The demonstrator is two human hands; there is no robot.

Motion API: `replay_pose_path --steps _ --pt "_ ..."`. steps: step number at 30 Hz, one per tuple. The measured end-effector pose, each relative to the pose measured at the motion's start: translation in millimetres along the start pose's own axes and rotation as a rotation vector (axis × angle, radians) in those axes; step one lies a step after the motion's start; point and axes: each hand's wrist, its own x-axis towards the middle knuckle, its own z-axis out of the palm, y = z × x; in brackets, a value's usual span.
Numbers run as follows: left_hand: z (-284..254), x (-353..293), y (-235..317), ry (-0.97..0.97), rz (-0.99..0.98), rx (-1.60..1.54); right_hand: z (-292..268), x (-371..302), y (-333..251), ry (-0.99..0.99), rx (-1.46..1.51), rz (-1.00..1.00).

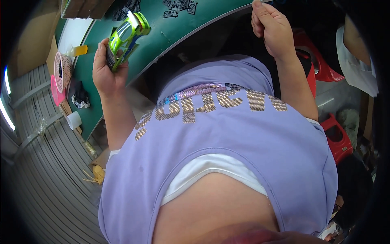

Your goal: The person assembles toy car bodies by fitting plastic pieces into each car body by hand and placing the assembled car bodies into a box.

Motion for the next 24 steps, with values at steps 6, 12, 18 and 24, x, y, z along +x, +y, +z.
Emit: replay_pose_path --steps 6,12,18,24 --pt "40 -18 -24 -0.024 0.006 0.219 16 4 6 -0.086 0.15 -0.24" --pt "60 -28 -36 -0.264 -0.249 0.162 64 0 -34 -0.425 0.165 -0.171" --pt "57 -32 -48 -0.259 -0.386 0.125 90 11 -41 -0.563 -0.173 -0.222" --pt "59 -38 -47 -0.289 -0.324 0.456 106 11 -37 -0.468 -0.454 -0.673"
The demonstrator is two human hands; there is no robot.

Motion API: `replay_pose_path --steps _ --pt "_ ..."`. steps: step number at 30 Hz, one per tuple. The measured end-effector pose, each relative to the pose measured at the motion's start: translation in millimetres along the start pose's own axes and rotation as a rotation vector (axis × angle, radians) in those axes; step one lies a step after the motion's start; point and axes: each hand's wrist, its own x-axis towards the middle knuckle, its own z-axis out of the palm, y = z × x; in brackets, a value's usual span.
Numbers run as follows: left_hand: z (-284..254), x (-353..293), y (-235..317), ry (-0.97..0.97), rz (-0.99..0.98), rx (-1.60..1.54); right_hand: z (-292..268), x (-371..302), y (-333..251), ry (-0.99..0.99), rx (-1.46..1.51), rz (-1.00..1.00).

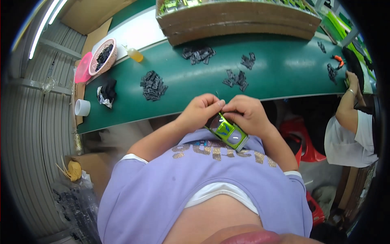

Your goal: The person assembles toy car bodies by fitting plastic pieces into each car body by hand and placing the assembled car bodies into a box.

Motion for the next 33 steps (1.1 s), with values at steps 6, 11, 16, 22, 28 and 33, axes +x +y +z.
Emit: replay_pose_path --steps 6,11,16,22,28,33 --pt "-9 1 -2 0.016 -0.075 0.238 5 10 -5 -0.014 -0.087 0.023" --pt "-18 9 -1 -0.051 -0.216 -0.354 6 23 -9 0.075 0.249 0.484" --pt "-10 6 11 -0.031 -0.22 -0.446 5 15 -7 0.116 0.494 0.385" --pt "-12 0 12 -0.06 -0.177 -0.389 3 13 -14 0.098 0.444 0.251" --pt "-12 -6 17 -0.03 -0.127 -0.149 3 12 -17 0.119 0.444 0.198" --pt "-6 -5 15 0.008 -0.087 -0.09 3 11 -14 0.141 0.354 0.143"
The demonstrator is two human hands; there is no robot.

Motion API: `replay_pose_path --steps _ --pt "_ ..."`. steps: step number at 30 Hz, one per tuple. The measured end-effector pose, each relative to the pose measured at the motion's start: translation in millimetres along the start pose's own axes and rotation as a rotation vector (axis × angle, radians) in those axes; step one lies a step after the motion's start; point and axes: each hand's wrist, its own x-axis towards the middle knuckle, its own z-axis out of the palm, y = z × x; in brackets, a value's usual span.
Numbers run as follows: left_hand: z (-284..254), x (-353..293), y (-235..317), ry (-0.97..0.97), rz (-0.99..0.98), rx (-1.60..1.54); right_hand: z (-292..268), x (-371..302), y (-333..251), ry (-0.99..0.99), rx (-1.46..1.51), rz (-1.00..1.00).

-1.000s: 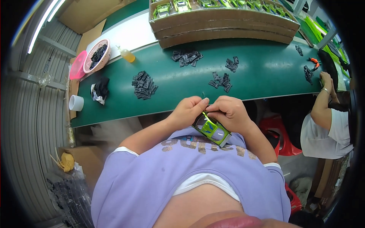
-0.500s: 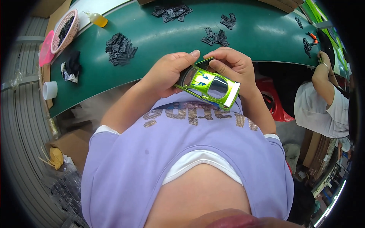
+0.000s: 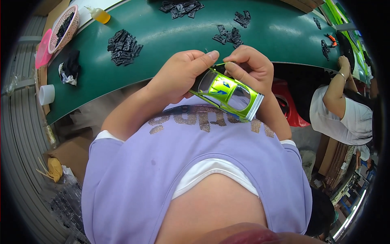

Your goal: The person assembles toy car bodies by fitting plastic pieces into each car body by hand and placing the assembled car bodies into a box.

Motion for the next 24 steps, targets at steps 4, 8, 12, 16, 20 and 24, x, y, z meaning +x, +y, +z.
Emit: replay_pose_path --steps 4,8,12,16,20,24 --pt "2 0 -1 0.008 0.008 -0.014 3 1 0 0.003 0.282 0.164" --pt "11 -5 -1 0.002 -0.053 -0.003 -6 1 6 -0.185 -0.056 -0.004" --pt "14 -7 5 0.029 -0.088 -0.045 -11 6 7 -0.202 -0.189 0.009" --pt "11 0 9 0.039 -0.047 -0.007 -9 9 7 -0.09 0.061 0.129" --pt "-7 14 -6 0.027 -0.033 -0.166 -15 17 7 -0.187 -0.178 0.099" --pt "-11 22 20 -0.003 0.029 -0.139 -10 31 14 -0.106 -0.091 0.055"
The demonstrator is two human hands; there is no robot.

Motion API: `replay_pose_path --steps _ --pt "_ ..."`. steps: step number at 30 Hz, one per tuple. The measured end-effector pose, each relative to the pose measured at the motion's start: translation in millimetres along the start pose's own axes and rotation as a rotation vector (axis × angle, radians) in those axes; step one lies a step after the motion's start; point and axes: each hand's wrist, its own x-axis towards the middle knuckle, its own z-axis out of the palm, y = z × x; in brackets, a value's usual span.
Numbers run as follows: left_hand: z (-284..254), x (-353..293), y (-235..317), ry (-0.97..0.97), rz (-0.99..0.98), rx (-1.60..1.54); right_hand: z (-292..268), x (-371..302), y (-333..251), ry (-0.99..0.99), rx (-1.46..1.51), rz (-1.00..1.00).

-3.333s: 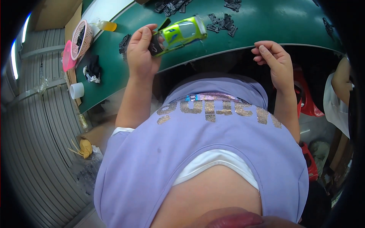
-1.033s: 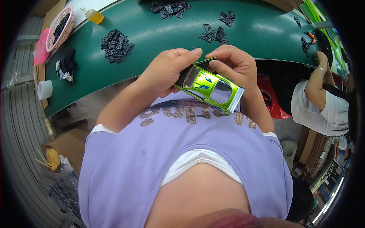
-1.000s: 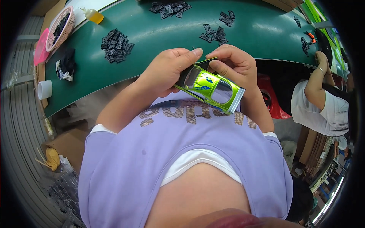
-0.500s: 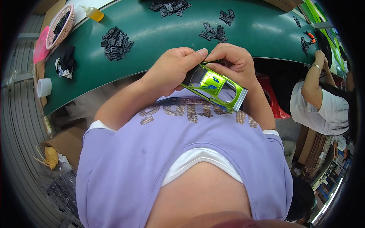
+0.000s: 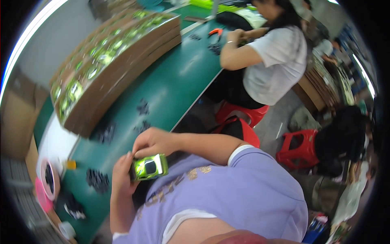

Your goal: The person assembles toy car bodies by fitting plastic pieces into each car body by hand and placing the assembled car bodies into a box.

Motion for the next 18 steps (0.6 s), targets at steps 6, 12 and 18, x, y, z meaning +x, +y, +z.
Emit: replay_pose_path --steps 6,12,18 --pt "-35 9 13 -0.099 0.52 0.374 -8 35 -6 0.015 0.039 0.058" --pt "-23 11 44 -0.292 0.517 0.654 -18 60 -11 -0.023 0.008 0.054" --pt "-34 31 50 -0.223 0.531 0.776 -20 96 -2 -0.124 -0.209 0.008"
